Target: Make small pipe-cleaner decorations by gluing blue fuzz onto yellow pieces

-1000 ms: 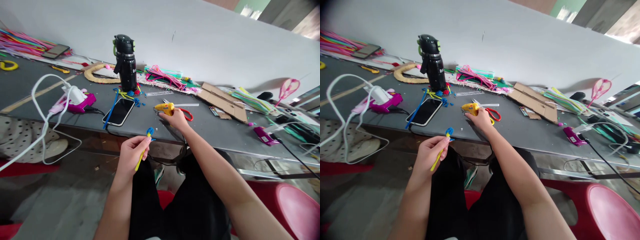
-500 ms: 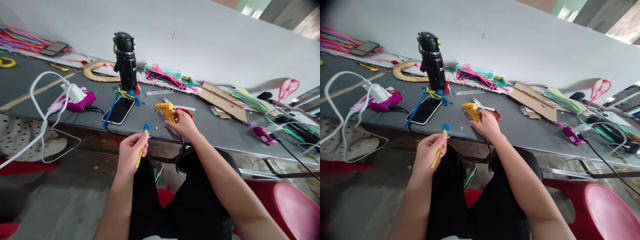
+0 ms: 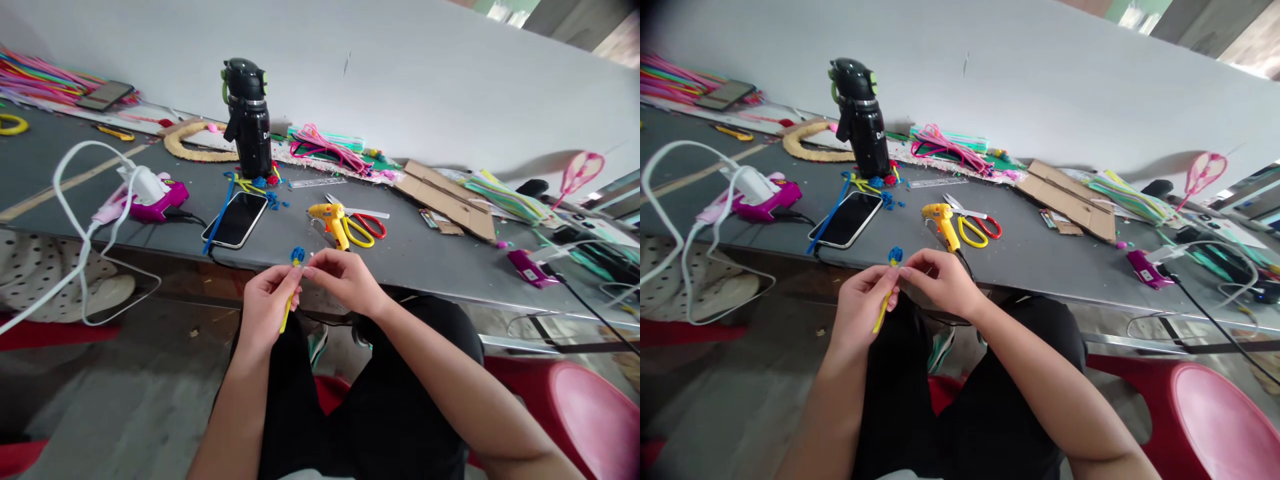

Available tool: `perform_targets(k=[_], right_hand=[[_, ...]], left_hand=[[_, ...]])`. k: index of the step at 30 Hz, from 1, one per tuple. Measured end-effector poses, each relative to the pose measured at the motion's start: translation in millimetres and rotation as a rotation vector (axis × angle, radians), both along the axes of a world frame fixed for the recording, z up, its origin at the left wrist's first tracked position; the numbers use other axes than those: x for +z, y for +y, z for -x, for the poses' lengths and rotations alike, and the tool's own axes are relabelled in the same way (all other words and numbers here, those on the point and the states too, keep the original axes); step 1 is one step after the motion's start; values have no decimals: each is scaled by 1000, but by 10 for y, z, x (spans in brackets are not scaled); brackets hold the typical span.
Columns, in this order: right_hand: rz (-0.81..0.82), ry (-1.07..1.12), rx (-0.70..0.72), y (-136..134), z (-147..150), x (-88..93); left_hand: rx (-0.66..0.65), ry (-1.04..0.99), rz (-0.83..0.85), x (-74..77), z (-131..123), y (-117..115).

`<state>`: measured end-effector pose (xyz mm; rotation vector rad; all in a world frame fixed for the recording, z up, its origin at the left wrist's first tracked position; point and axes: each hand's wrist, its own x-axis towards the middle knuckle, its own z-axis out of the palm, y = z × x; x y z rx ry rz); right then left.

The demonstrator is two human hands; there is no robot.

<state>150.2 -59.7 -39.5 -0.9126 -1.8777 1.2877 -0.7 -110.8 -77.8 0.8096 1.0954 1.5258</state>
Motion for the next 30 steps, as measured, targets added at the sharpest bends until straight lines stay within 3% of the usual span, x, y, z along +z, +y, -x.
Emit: perform_targets(k=[8,14,23,30], right_hand=[[170,114,50,28,-1,-8],[214,95,31,58,1,-18],[51,-34,25,118,-151,84],[-31,-103,9,151,-150,75]], left_hand=[[-79,-55,-32,-21,-3,0],[-31,-37,10,3,-2,4],[55,126,84,42,9,-3],[33,216,84,23,-5,-7]])
